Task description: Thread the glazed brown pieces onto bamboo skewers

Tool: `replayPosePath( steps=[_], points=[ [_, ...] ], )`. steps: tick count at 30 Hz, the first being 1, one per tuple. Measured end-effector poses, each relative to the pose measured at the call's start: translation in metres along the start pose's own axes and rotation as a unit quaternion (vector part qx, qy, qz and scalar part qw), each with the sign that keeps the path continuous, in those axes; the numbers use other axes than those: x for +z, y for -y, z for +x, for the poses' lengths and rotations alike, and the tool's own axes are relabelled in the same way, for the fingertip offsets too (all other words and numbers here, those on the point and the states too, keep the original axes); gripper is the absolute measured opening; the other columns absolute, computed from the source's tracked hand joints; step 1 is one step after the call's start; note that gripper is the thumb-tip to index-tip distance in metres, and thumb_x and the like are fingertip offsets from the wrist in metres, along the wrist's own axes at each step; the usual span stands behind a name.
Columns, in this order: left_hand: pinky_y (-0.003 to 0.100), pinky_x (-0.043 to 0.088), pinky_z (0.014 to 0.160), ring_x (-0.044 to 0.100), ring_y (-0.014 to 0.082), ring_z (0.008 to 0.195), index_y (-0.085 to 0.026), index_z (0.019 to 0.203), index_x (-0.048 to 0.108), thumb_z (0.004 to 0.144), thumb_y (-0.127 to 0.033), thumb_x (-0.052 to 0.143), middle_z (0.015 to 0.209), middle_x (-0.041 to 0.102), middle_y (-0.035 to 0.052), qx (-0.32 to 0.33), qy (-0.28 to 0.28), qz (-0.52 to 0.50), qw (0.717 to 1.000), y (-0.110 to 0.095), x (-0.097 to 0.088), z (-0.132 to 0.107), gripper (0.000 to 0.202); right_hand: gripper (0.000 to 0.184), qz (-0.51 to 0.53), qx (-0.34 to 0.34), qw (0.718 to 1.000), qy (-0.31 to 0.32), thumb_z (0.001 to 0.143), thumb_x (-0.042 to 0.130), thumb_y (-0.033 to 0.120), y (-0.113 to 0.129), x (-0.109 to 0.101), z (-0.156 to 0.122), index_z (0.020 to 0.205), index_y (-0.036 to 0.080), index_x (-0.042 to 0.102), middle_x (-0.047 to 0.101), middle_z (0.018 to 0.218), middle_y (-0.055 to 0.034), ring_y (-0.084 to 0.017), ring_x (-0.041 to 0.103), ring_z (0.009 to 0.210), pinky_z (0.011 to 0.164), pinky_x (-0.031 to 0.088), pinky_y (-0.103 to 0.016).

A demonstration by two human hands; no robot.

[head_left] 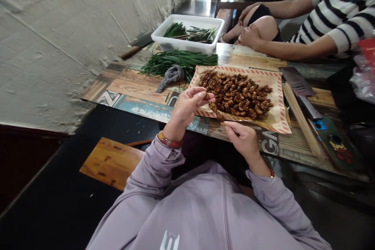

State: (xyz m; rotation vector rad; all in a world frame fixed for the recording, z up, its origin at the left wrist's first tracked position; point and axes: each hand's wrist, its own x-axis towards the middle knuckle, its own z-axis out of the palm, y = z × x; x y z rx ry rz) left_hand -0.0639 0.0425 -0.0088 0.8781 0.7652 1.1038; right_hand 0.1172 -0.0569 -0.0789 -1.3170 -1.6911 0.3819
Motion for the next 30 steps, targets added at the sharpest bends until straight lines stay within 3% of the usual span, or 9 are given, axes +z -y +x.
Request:
replayPosePath(
  steps=[5,12,25,30],
  points=[
    [0.032,0.053,0.084,0.072,0.0186,0.079,-0.013,0.087,0.058,0.070,-0.026,0.076,0.077,0.072,0.0067,-0.002,-0.001,0.004,1.000,0.0002,0.0008,-0.0010,0.028,0.020,-0.003,0.005,1.000,0.004,0.088,0.055,0.024,0.0015,-0.0002,0.0007,0.095,0.025,0.074,0.077,0.093,-0.0020,-0.018,0.074,0.081,0.074,0.059,-0.028],
    [0.020,0.048,0.067,0.070,0.0140,0.077,-0.013,0.089,0.059,0.072,-0.027,0.074,0.079,0.073,0.0072,0.005,-0.007,0.030,1.000,0.0040,0.0028,-0.0035,0.026,0.020,0.003,-0.007,1.000,-0.007,0.088,0.055,0.023,0.0003,0.0011,0.0011,0.095,0.022,0.074,0.077,0.092,-0.0028,-0.017,0.074,0.081,0.073,0.059,-0.026],
    [0.021,0.045,0.066,0.067,0.0122,0.070,-0.015,0.089,0.057,0.070,-0.031,0.077,0.077,0.072,0.0055,0.006,0.002,0.022,1.000,0.0062,0.0050,-0.0039,0.031,0.022,0.030,0.040,0.999,0.021,0.090,0.053,0.026,0.0014,0.0007,0.0019,0.098,0.022,0.073,0.077,0.089,-0.0032,-0.017,0.073,0.078,0.072,0.057,-0.027],
    [0.026,0.049,0.073,0.070,0.0167,0.078,-0.015,0.102,0.055,0.072,-0.034,0.077,0.086,0.073,0.0076,-0.006,0.022,-0.019,1.000,0.0101,0.0067,-0.0018,0.042,0.022,0.045,0.068,0.997,0.016,0.090,0.053,0.027,0.0021,0.0007,0.0013,0.097,0.020,0.072,0.074,0.076,-0.0026,-0.016,0.070,0.070,0.063,0.053,-0.025]
  ],
)
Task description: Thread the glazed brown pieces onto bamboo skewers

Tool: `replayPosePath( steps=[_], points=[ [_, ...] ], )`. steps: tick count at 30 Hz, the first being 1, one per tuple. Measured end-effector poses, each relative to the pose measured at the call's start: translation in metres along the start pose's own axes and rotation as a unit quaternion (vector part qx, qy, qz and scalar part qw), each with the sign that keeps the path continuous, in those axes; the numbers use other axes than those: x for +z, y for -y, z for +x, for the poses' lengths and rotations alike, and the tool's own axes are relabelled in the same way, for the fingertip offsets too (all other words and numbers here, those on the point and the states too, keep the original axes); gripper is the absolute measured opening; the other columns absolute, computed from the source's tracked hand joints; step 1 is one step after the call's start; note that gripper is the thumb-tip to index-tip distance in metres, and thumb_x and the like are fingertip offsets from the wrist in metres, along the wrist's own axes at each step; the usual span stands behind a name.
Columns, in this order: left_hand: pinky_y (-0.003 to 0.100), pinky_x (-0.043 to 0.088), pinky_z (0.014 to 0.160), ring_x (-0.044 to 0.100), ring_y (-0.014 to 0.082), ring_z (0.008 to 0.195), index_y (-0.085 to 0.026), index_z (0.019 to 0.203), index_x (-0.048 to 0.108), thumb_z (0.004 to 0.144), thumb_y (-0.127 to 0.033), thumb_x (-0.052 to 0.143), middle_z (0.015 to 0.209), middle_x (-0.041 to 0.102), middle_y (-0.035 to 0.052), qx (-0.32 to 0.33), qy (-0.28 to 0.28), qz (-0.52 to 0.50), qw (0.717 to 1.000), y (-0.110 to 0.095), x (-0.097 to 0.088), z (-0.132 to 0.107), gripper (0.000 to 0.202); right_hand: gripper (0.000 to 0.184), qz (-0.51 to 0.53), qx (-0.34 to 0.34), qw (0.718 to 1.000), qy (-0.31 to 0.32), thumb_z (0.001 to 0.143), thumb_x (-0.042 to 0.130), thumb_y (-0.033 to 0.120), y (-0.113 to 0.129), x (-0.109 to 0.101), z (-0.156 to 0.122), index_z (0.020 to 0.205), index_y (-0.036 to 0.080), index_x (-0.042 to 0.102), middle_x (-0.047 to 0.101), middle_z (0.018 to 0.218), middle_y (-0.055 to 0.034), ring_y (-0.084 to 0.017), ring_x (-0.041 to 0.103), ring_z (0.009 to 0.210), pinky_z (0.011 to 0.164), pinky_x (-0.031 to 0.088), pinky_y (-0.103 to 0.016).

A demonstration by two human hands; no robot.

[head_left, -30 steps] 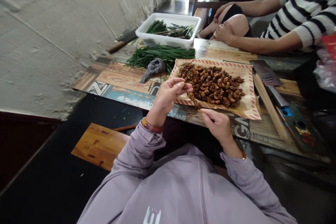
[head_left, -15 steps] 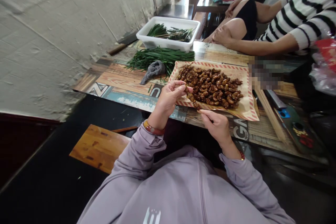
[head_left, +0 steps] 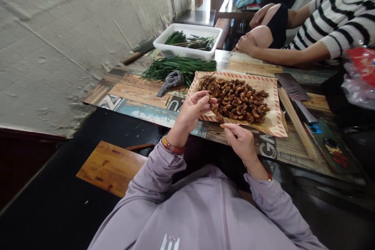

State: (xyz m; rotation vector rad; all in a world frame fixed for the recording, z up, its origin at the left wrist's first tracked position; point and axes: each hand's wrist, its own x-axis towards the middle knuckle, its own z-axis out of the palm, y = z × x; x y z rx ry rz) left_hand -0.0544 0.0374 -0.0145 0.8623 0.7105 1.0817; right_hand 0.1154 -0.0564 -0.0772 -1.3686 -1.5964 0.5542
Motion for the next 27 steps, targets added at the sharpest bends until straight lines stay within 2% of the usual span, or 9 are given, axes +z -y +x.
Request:
replayPosePath(
  steps=[4,7,15,20,27],
  points=[
    [0.030,0.050,0.078,0.070,0.0170,0.079,-0.016,0.105,0.055,0.070,-0.035,0.079,0.094,0.073,0.0086,-0.014,-0.004,-0.037,0.999,0.007,0.003,-0.003,0.046,0.022,0.005,0.011,1.000,-0.018,0.090,0.052,0.029,0.001,0.000,0.000,0.097,0.020,0.071,0.071,0.067,-0.0011,-0.015,0.068,0.064,0.060,0.051,-0.025],
    [0.030,0.050,0.078,0.069,0.0138,0.072,-0.015,0.101,0.058,0.069,-0.031,0.080,0.092,0.073,0.0078,-0.039,-0.006,-0.040,0.998,0.017,0.007,-0.010,0.042,0.023,0.011,0.022,0.999,-0.036,0.090,0.051,0.029,0.001,0.001,0.000,0.098,0.020,0.070,0.068,0.063,-0.0001,-0.015,0.066,0.059,0.059,0.050,-0.025],
    [0.029,0.049,0.080,0.070,0.0194,0.087,-0.013,0.095,0.067,0.073,-0.032,0.075,0.095,0.073,0.0108,-0.068,0.062,-0.022,0.995,0.033,0.036,-0.020,0.031,0.021,0.013,0.039,0.997,-0.064,0.090,0.051,0.030,0.003,-0.001,0.002,0.093,0.018,0.068,0.060,0.054,0.0038,-0.012,0.057,0.048,0.057,0.047,-0.024],
    [0.028,0.048,0.079,0.070,0.0183,0.083,-0.012,0.092,0.068,0.073,-0.035,0.075,0.085,0.074,0.0091,-0.070,0.045,-0.022,0.996,0.035,0.039,-0.018,0.031,0.020,0.029,0.048,0.996,-0.065,0.089,0.052,0.031,0.003,-0.001,0.002,0.091,0.018,0.068,0.059,0.053,0.0044,-0.011,0.055,0.045,0.053,0.045,-0.023],
    [0.033,0.049,0.085,0.070,0.0188,0.082,-0.012,0.088,0.066,0.070,-0.034,0.078,0.084,0.074,0.0078,-0.060,0.017,-0.055,0.997,0.033,0.038,-0.018,0.031,0.020,0.034,0.034,0.997,-0.056,0.089,0.053,0.030,0.003,-0.001,0.001,0.091,0.018,0.069,0.059,0.052,0.0043,-0.011,0.054,0.045,0.055,0.045,-0.023]
  ],
)
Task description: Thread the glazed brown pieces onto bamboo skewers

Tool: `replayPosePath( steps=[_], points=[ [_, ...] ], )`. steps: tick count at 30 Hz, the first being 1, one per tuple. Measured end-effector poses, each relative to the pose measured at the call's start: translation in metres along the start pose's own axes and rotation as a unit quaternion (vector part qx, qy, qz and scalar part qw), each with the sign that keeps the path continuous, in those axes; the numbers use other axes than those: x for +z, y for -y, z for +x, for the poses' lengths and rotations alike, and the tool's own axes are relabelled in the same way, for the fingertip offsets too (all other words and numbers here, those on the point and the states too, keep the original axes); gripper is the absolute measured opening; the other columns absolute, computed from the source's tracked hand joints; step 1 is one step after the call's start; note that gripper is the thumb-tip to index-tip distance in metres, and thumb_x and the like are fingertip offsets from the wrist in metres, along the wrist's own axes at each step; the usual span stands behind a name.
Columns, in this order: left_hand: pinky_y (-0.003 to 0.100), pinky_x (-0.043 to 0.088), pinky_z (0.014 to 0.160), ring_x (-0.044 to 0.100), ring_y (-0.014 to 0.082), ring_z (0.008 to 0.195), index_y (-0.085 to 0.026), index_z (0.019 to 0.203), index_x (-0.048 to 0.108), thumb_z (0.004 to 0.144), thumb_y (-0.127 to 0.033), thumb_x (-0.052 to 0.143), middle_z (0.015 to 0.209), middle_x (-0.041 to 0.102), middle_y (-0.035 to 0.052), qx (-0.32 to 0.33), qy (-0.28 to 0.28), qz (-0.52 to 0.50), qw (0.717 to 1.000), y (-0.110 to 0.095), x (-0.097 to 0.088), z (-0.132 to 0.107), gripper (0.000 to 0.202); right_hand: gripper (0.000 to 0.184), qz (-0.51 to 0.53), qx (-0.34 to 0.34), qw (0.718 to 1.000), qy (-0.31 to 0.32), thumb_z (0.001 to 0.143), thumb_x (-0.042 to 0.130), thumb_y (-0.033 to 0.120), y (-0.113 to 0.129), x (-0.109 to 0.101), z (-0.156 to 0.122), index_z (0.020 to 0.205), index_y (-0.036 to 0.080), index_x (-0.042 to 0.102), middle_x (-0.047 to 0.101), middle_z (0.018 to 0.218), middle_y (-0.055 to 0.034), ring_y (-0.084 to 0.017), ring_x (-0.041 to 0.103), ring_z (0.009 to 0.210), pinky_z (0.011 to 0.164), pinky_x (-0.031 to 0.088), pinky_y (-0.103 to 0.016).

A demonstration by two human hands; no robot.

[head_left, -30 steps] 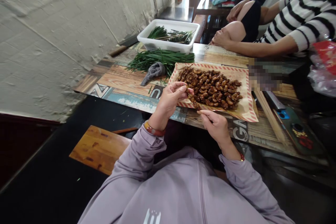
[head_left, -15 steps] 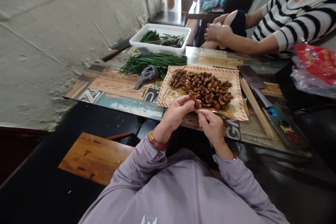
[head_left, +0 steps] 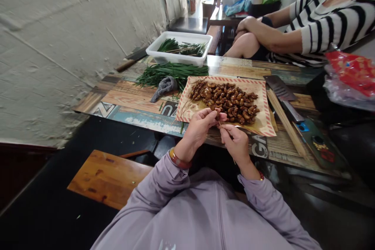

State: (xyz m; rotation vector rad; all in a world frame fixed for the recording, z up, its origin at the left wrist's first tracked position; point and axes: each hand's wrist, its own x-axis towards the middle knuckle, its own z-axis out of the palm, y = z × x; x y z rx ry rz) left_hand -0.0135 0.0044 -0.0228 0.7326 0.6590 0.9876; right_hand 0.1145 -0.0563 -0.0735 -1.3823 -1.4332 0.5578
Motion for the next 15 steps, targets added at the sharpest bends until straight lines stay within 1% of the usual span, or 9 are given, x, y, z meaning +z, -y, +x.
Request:
replayPosePath(
  steps=[6,10,13,15],
  points=[
    [0.035,0.048,0.087,0.071,0.0195,0.080,-0.011,0.083,0.066,0.069,-0.034,0.079,0.082,0.073,0.0089,-0.007,0.001,-0.007,1.000,0.0014,0.0045,0.0000,0.030,0.021,-0.026,-0.017,0.999,-0.017,0.090,0.051,0.030,0.0018,-0.0019,0.0001,0.089,0.018,0.069,0.062,0.056,0.0029,-0.012,0.057,0.048,0.058,0.047,-0.024],
    [0.031,0.047,0.081,0.070,0.0188,0.080,-0.012,0.082,0.066,0.069,-0.034,0.079,0.081,0.073,0.0090,-0.002,-0.001,0.007,1.000,0.0029,0.0075,-0.0040,0.029,0.021,-0.034,-0.017,0.999,-0.017,0.090,0.050,0.030,0.0019,-0.0024,-0.0002,0.088,0.019,0.068,0.063,0.056,0.0022,-0.013,0.057,0.050,0.060,0.048,-0.025],
    [0.028,0.046,0.076,0.069,0.0186,0.081,-0.011,0.086,0.068,0.072,-0.035,0.076,0.083,0.074,0.0105,0.006,0.006,0.030,1.000,0.0057,0.0089,-0.0077,0.029,0.022,-0.029,-0.018,0.999,-0.016,0.090,0.049,0.030,0.0023,-0.0032,-0.0001,0.085,0.020,0.068,0.062,0.055,0.0025,-0.012,0.056,0.049,0.060,0.048,-0.025],
    [0.027,0.046,0.075,0.069,0.0184,0.082,-0.012,0.086,0.068,0.073,-0.035,0.075,0.085,0.074,0.0105,0.011,0.008,0.037,0.999,0.0078,0.0092,-0.0094,0.028,0.021,-0.025,-0.019,0.999,-0.017,0.089,0.050,0.030,0.0029,-0.0038,0.0001,0.083,0.020,0.068,0.060,0.053,0.0033,-0.012,0.055,0.047,0.059,0.047,-0.025]
  ],
)
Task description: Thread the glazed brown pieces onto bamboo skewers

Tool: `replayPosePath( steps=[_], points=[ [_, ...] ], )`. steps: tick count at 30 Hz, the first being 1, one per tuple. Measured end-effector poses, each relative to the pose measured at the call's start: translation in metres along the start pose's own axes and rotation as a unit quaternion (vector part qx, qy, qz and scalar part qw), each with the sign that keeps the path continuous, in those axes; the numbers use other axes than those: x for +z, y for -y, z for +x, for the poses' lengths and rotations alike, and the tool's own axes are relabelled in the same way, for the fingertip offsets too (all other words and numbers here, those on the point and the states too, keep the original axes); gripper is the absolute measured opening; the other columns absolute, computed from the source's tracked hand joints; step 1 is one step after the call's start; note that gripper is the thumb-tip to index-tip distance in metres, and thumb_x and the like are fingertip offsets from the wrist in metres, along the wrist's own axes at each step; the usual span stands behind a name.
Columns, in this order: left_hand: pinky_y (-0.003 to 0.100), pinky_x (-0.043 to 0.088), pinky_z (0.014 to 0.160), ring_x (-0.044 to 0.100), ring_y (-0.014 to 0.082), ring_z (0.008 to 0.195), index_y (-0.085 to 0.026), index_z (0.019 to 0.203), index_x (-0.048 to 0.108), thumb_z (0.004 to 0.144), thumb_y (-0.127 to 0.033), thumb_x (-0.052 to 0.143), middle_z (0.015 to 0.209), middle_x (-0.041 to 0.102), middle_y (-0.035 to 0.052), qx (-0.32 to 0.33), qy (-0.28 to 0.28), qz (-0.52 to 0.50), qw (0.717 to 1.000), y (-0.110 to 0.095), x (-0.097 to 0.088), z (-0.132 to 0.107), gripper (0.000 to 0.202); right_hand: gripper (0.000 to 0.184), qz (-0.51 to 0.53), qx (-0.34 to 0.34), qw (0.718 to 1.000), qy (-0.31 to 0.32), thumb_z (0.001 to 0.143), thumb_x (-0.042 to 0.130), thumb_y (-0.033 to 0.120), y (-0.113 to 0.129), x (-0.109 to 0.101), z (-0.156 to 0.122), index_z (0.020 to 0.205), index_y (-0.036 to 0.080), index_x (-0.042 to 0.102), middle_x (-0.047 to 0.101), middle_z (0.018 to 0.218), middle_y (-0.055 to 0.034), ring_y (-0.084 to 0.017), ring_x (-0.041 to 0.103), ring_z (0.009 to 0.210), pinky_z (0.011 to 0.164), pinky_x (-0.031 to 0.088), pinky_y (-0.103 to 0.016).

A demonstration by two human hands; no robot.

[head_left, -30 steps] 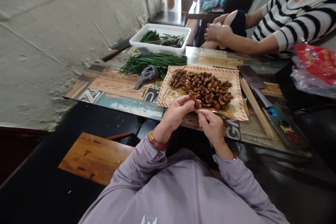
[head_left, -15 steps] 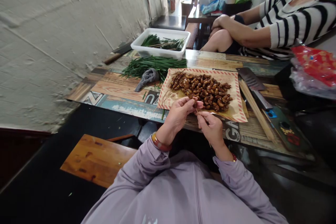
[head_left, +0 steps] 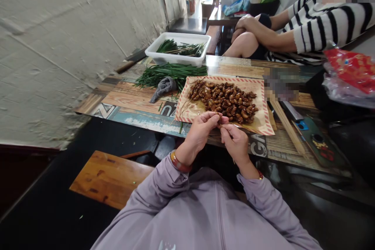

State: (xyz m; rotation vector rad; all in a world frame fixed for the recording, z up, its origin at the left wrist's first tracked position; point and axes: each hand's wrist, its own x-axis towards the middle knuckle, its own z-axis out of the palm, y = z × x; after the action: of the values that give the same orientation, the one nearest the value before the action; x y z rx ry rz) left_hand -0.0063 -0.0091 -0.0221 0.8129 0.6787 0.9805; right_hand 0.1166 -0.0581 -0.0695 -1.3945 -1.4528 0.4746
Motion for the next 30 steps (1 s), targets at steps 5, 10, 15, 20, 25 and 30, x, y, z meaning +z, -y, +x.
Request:
replayPosePath(
  steps=[5,10,15,20,25,30],
  points=[
    [0.028,0.046,0.080,0.069,0.0193,0.089,-0.014,0.092,0.067,0.074,-0.033,0.075,0.092,0.074,0.0097,-0.009,0.004,-0.010,1.000,0.000,-0.003,0.000,0.028,0.020,0.015,0.005,1.000,0.005,0.089,0.051,0.028,0.001,-0.001,0.000,0.086,0.019,0.068,0.058,0.051,0.0045,-0.011,0.054,0.046,0.056,0.046,-0.023],
    [0.027,0.046,0.081,0.068,0.0191,0.095,-0.016,0.102,0.066,0.077,-0.038,0.072,0.105,0.072,0.0095,0.026,-0.009,-0.027,0.999,-0.012,-0.008,0.007,0.034,0.020,0.030,0.006,0.999,0.015,0.090,0.051,0.028,0.000,0.001,-0.001,0.088,0.019,0.068,0.058,0.051,0.0047,-0.011,0.054,0.045,0.055,0.045,-0.023],
    [0.031,0.046,0.090,0.068,0.0188,0.094,-0.015,0.094,0.067,0.076,-0.039,0.073,0.092,0.073,0.0072,0.052,-0.005,-0.042,0.998,-0.019,-0.008,0.014,0.031,0.020,0.035,0.007,0.999,0.030,0.090,0.051,0.029,-0.001,0.001,-0.001,0.089,0.019,0.068,0.061,0.054,0.0036,-0.011,0.056,0.046,0.055,0.046,-0.023],
    [0.030,0.046,0.088,0.069,0.0184,0.092,-0.015,0.091,0.067,0.076,-0.039,0.073,0.087,0.073,0.0060,0.051,-0.011,-0.037,0.998,-0.017,-0.008,0.015,0.029,0.021,0.040,-0.001,0.998,0.039,0.091,0.049,0.028,-0.003,0.000,-0.002,0.089,0.020,0.068,0.057,0.051,0.0050,-0.011,0.055,0.046,0.056,0.046,-0.023],
    [0.029,0.045,0.086,0.069,0.0203,0.095,-0.015,0.090,0.068,0.076,-0.038,0.073,0.086,0.074,0.0070,0.052,-0.007,-0.023,0.998,-0.013,-0.005,0.013,0.027,0.022,0.046,0.011,0.998,0.040,0.091,0.049,0.030,-0.003,0.000,-0.003,0.089,0.020,0.068,0.056,0.051,0.0052,-0.011,0.054,0.046,0.055,0.046,-0.023],
    [0.029,0.045,0.086,0.069,0.0201,0.095,-0.014,0.093,0.068,0.076,-0.037,0.072,0.087,0.074,0.0079,0.043,-0.006,-0.027,0.999,-0.011,-0.003,0.012,0.028,0.022,0.052,0.013,0.998,0.033,0.091,0.049,0.030,0.000,-0.001,-0.002,0.089,0.019,0.068,0.055,0.050,0.0056,-0.011,0.053,0.045,0.054,0.045,-0.023]
  ],
)
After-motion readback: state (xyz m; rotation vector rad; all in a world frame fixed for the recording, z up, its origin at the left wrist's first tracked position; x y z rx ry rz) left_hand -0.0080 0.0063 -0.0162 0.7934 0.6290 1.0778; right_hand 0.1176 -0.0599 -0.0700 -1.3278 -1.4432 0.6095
